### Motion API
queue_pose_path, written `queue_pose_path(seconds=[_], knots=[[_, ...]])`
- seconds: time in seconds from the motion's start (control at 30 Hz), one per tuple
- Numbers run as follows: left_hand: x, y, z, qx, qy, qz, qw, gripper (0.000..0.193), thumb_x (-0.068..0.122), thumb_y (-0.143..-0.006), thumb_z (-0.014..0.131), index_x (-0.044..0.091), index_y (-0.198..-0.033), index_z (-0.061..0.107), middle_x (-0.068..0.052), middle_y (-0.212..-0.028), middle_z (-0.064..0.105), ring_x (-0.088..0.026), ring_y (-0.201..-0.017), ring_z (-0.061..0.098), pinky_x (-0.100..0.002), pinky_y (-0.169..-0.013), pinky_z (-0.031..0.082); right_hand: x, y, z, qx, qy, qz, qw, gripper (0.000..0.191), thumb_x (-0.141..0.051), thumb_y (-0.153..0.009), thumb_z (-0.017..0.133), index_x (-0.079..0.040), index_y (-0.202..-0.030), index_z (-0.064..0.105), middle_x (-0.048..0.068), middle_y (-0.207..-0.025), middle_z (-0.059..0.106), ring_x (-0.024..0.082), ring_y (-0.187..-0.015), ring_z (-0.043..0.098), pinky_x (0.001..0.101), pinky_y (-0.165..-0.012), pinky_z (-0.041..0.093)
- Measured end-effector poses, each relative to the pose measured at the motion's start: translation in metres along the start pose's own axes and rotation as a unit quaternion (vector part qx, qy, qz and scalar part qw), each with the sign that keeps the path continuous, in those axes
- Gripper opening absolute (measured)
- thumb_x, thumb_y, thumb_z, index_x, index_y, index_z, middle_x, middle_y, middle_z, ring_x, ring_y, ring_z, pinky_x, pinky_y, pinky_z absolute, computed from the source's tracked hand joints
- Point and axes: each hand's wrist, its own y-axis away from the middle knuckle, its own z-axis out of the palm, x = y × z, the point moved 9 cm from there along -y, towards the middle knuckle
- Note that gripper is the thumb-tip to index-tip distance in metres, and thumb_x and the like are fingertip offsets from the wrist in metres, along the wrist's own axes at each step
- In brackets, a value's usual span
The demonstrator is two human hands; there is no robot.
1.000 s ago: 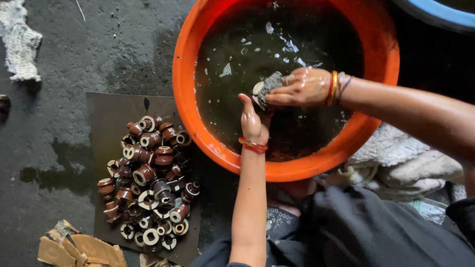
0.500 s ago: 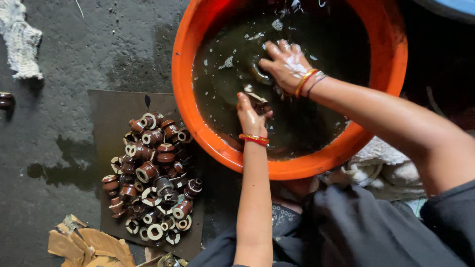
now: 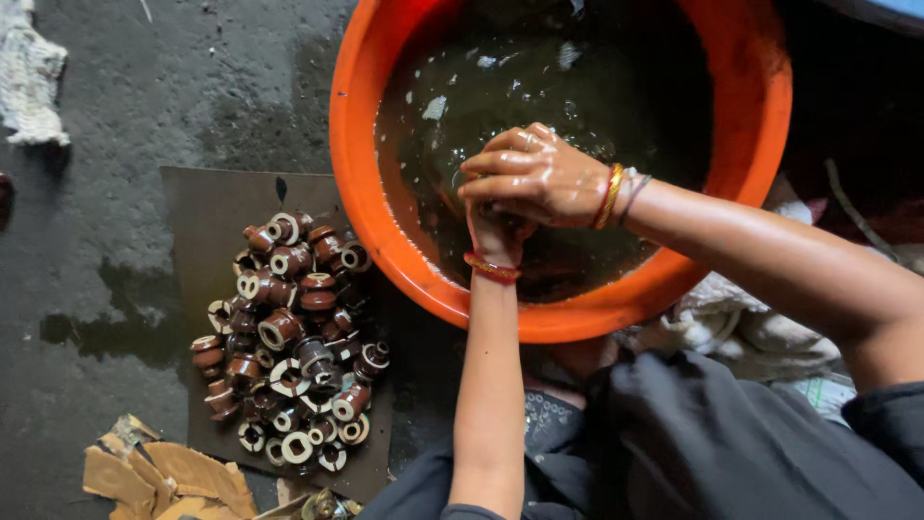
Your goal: The person sits on the floor and cleans small brown wooden parts by scrubbing them with a sponge and a thin metal tool in a red basin of water. They repeatedly pick up parts, scrub the exterior and interior, rinse, and place them on a nearby cardboard sheet.
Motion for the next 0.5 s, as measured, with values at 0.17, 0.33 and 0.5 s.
queue_pose_path(seconds=[0.17, 0.33, 0.5], knots=[[-0.012, -0.004, -0.019, 0.083, -0.116, -0.039, 0.989, 0.062, 0.06, -0.105, 0.034, 0.01, -0.134, 0.056, -0.003, -0.113, 0.068, -0.014, -0.099, 0.067, -0.03, -0.079, 0.057, 0.025, 0.005, 0.019, -0.187, -0.009, 0.045, 0.981, 0.064, -0.009, -0.087, 0.065, -0.007, -0.149, 0.049, 0.015, -0.117, 0.066, 0.032, -0.098, 0.068, 0.0427, -0.078, 0.056], [-0.011, -0.007, -0.002, 0.054, -0.154, 0.009, 0.987, 0.054, 0.046, -0.113, 0.031, 0.003, -0.129, 0.059, -0.005, -0.117, 0.068, -0.016, -0.103, 0.066, -0.031, -0.088, 0.057, 0.037, 0.025, 0.038, -0.233, 0.093, 0.076, 0.965, 0.05, -0.01, -0.095, 0.064, -0.001, -0.14, 0.047, 0.015, -0.091, 0.067, 0.033, -0.073, 0.072, 0.0423, -0.063, 0.057], [0.034, 0.021, 0.037, 0.116, -0.479, 0.114, 0.862, 0.054, 0.04, -0.115, 0.037, -0.008, -0.116, 0.061, -0.018, -0.097, 0.054, -0.024, -0.087, 0.051, -0.038, -0.08, 0.042, 0.058, 0.036, 0.025, -0.045, -0.163, 0.197, 0.966, 0.067, -0.006, -0.071, 0.068, -0.002, -0.135, 0.049, 0.019, -0.095, 0.071, 0.043, -0.086, 0.071, 0.0456, -0.069, 0.056]])
